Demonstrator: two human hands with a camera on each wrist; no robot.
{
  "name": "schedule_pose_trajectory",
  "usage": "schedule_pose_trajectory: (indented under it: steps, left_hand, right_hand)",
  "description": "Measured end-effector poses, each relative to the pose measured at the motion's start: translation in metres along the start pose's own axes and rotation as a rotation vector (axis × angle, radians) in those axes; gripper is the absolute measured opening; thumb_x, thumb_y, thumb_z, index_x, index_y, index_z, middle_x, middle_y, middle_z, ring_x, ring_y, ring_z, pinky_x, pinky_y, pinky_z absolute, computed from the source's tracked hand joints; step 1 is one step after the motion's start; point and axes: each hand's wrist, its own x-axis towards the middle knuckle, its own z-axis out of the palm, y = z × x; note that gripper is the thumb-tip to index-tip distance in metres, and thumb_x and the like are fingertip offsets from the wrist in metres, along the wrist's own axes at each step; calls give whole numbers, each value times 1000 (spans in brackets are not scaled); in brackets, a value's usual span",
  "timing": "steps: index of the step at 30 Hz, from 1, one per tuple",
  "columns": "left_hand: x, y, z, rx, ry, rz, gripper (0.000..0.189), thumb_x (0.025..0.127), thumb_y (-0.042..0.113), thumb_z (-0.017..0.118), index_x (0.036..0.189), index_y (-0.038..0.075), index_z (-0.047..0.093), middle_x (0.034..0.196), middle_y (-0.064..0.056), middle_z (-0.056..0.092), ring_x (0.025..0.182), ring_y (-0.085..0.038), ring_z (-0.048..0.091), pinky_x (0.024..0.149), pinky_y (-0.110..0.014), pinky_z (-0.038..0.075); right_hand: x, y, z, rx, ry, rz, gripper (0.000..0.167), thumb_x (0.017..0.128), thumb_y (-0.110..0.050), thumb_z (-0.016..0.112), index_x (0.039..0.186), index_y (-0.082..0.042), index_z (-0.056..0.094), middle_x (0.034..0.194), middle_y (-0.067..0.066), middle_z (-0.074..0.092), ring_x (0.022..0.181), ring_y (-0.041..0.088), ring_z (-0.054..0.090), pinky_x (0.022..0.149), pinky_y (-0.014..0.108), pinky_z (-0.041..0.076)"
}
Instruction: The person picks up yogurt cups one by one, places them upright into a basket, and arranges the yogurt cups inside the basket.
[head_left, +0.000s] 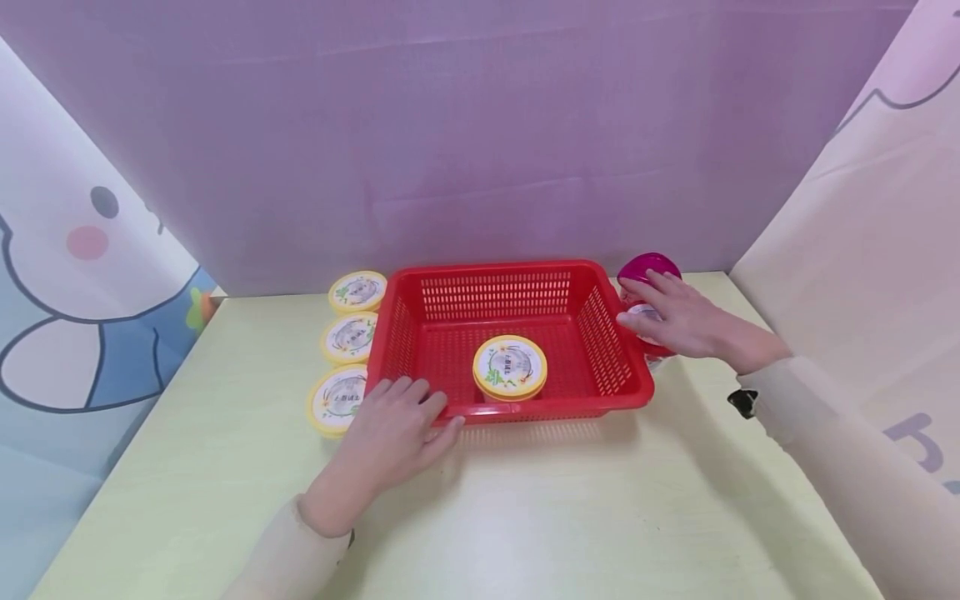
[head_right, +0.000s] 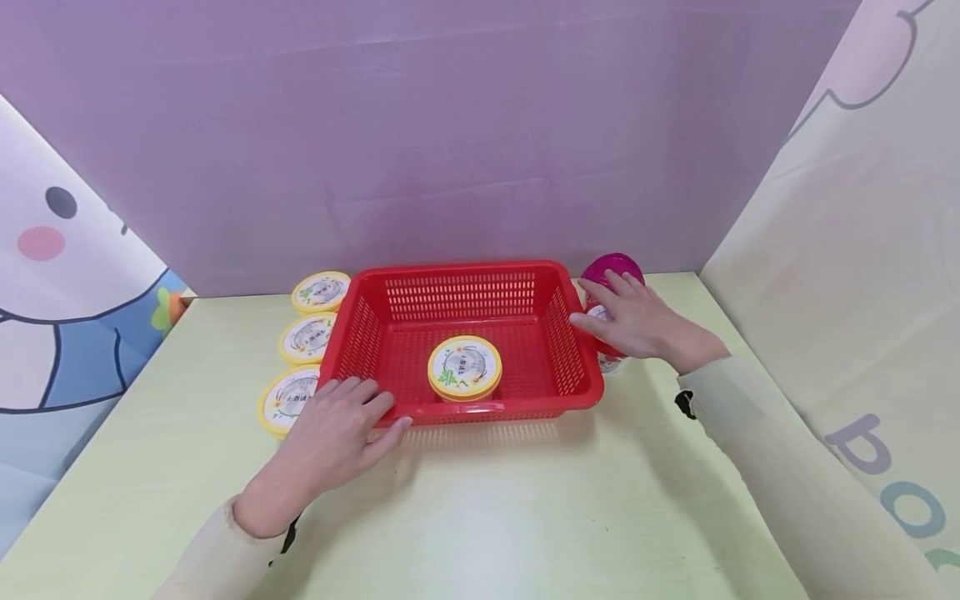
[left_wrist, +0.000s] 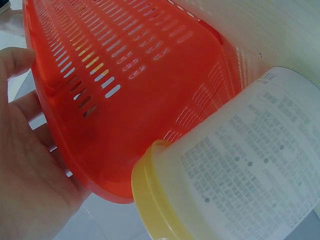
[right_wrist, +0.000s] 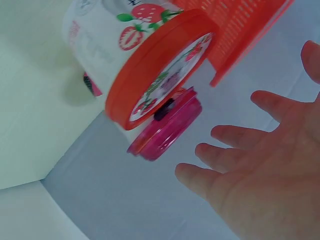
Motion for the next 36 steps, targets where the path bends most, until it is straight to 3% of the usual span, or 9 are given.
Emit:
schedule_pose_trajectory:
  steps: [16,27,36]
  left_hand:
    - [-1,0,0,8,-17,-9,30,89,48,71,94,18,72,83,1,66,78,-15,58,76,-35,52]
    - [0,0,0,12,-2,-1,30,90,48,70,92,18,71,81,1,65,77,-15,58,75,-35,52]
    - [0,0,0,9,-13,-4,30,90,48,69,94,18,72,83,2,66,78,-15,58,76,-35,52]
  right_hand:
    - [-13,19,5,43,15,-15,78,93,-33,72,155,-3,36,148,30,33,134,54,29,88,65,51]
    - [-11,28,13,25,-23,-4,87,89,-35,76,159,-12,31,152,30,29,135,56,25,89,71,47]
    - [-4,29,19,-10,-20,16,96,81,-36,81,159,-9,32,151,31,29,132,56,28,87,67,50]
